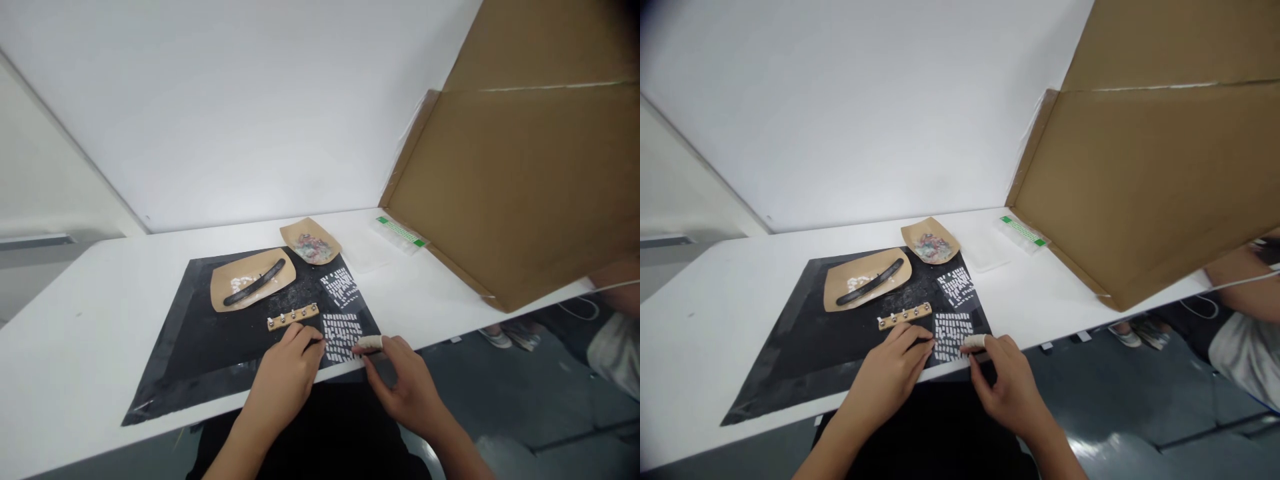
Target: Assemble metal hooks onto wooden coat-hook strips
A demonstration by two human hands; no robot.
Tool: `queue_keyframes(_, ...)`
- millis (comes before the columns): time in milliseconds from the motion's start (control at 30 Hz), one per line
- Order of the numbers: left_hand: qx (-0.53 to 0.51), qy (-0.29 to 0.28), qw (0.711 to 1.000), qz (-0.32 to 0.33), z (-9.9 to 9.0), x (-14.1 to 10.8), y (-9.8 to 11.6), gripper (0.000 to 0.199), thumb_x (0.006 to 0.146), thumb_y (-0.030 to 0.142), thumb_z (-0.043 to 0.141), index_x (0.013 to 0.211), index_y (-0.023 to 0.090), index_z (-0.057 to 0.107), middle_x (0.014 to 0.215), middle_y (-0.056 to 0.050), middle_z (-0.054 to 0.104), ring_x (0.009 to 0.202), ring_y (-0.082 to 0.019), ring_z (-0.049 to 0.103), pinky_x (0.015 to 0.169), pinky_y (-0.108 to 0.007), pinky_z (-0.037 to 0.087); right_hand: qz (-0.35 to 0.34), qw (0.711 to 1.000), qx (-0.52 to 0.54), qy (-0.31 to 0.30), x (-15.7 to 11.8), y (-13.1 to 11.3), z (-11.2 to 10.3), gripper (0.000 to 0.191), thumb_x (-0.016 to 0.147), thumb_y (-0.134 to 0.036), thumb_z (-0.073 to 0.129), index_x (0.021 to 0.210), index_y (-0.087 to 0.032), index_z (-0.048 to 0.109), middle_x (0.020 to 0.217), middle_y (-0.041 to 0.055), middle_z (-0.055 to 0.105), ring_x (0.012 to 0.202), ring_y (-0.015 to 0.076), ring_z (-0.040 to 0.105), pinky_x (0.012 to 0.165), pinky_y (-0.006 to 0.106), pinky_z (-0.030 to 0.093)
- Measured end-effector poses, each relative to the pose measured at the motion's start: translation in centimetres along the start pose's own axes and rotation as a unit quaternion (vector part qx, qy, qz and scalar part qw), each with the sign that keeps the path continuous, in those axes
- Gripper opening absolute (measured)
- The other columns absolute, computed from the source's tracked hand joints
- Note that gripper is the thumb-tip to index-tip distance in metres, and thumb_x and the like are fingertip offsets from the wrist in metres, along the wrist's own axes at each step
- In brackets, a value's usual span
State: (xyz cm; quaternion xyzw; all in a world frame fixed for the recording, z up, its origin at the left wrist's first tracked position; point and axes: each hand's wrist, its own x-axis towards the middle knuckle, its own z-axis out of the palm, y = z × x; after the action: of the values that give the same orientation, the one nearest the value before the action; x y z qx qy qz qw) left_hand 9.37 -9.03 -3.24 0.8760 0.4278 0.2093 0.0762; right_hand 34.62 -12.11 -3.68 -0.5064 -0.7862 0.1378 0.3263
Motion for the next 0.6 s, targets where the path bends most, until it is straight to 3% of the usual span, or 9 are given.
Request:
queue_keyframes(400,-0.052,0.037,0.998,0.008,-0.9,-0.9,-0.7,0.010,0.101,0.015,0.060,0.101,0.019,0.069,0.118,-0.007,0.075,0.110,-0.026,0.062,0.092,-0.042,0.061,0.009,1.000,-0.007,0.013,-0.1,0.0,0.1,0.021,0.098,-0.020,0.058,0.117,-0.028,0.065,0.108,0.0047,0.076,0.100,0.0248,0.073,0.088,0.041,0.060)
queue_keyframes(600,-0.081,0.017,0.997,-0.006,-1.0,-0.8,-0.2,0.008,0.101,0.018,0.060,0.101,0.021,0.067,0.115,-0.007,0.069,0.114,-0.025,0.059,0.094,-0.040,0.059,0.006,1.000,0.000,0.005,0.0,0.0,0.2,0.022,0.099,-0.020,0.058,0.119,-0.027,0.063,0.109,0.0056,0.075,0.102,0.0251,0.072,0.089,0.041,0.059)
